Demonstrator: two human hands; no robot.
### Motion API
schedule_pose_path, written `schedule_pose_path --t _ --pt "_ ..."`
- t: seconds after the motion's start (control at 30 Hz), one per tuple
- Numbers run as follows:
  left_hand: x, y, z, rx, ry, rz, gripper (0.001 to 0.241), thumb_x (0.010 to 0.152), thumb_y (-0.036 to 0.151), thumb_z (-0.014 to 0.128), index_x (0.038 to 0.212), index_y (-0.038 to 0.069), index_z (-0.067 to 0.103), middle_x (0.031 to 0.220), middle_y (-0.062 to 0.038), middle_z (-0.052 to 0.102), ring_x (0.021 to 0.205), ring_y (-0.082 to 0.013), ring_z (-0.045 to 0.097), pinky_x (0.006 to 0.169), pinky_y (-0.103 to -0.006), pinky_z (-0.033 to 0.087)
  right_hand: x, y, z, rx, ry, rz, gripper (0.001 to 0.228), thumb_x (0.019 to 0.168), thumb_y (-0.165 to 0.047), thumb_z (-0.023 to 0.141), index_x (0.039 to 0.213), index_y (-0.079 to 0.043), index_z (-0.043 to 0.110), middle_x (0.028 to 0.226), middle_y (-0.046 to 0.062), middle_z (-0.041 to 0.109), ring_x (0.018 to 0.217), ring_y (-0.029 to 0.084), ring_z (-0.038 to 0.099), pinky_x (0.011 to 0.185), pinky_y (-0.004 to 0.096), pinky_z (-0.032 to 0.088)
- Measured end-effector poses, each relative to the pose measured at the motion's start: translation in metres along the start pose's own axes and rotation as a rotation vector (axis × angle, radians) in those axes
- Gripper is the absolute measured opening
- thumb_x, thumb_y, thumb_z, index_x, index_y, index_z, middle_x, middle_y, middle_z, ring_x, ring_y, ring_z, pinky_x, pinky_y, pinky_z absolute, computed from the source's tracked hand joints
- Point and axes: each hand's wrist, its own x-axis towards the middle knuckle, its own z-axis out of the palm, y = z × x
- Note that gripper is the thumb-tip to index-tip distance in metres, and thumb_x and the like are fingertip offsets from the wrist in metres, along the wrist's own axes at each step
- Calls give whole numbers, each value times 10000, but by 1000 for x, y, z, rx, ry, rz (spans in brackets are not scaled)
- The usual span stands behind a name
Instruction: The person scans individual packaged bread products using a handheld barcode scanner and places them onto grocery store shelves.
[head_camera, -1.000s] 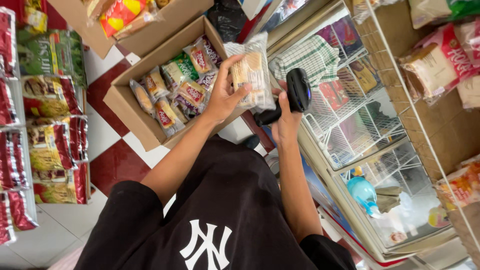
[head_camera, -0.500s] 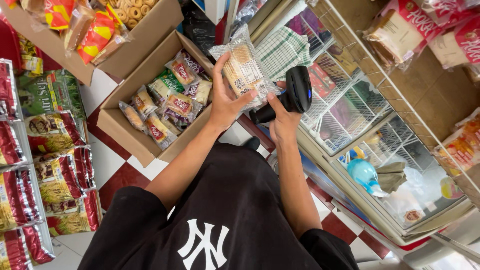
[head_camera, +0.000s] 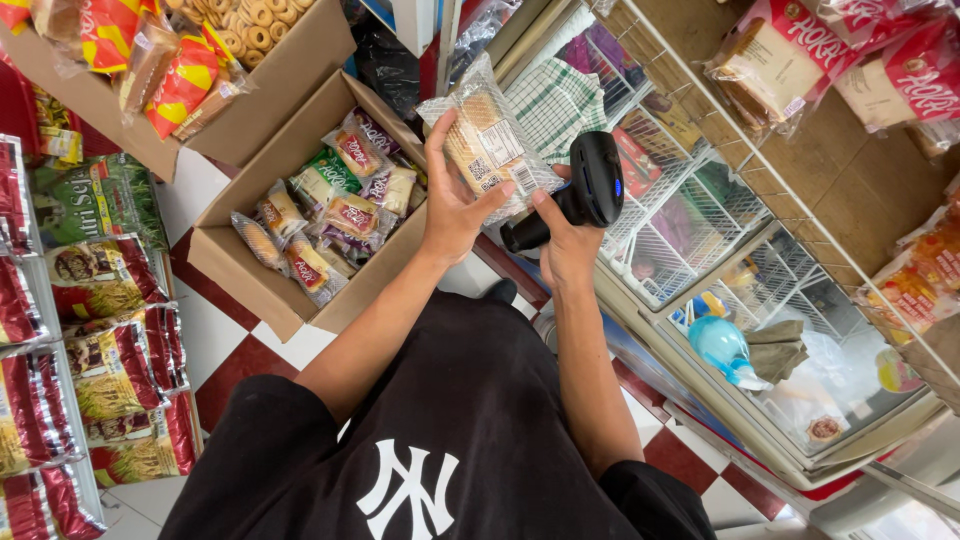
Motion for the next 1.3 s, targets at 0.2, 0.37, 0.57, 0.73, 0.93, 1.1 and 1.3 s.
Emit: schedule_pose_path --t 0.2,0.37,0.57,0.73,0.93,1.1,1.3 --pt "-1 4 3 -3 6 -51 997 906 -42 798 1633 175 151 1593 -171 359 1456 -269 469 1225 -453 465 3 -6 0 -7 -7 5 623 858 139 760 1404 -38 517 1272 100 607 961 133 629 826 311 562" --pt "0 1 3 3 1 -27 992 912 -35 802 1638 173 158 1590 -170 375 1460 -272 467 1237 -447 451 3 -8 -2 -1 4 30 539 885 93 738 1365 -20 520 1239 99 610 918 167 633 796 333 563" --pt "12 -11 -1 56 119 117 997 914 -57 794 1638 157 142 1625 -140 322 1483 -239 406 1253 -420 394 -15 -11 -11 72 -144 90 388 1021 -54 660 1371 10 507 1131 140 629 1019 255 674 932 405 573" --pt "22 -19 1 81 223 217 1003 924 -72 774 1641 149 109 1632 -165 327 1461 -231 410 1239 -397 391 -40 -13 1 -51 -267 176 382 1006 -139 633 1333 -7 487 1064 134 649 1001 311 741 899 458 615" --pt "25 -24 9 139 262 281 1003 923 -62 774 1634 141 96 1581 -194 356 1413 -256 441 1208 -398 411 -50 -13 15 -167 -383 93 402 989 -149 694 1300 18 502 1008 144 682 954 312 755 888 461 620" --pt "21 -22 14 139 277 258 981 938 -46 765 1627 132 90 1532 -198 391 1389 -252 463 1196 -400 425 -50 -15 18 -106 -403 91 385 1002 -156 700 1291 16 513 1013 131 670 936 305 754 868 433 617" --pt "23 -26 12 146 257 292 980 932 -55 767 1623 137 99 1567 -186 337 1433 -252 416 1229 -401 397 -48 -16 19 -82 -386 88 385 993 -161 696 1288 14 521 999 137 671 906 300 753 849 446 631"
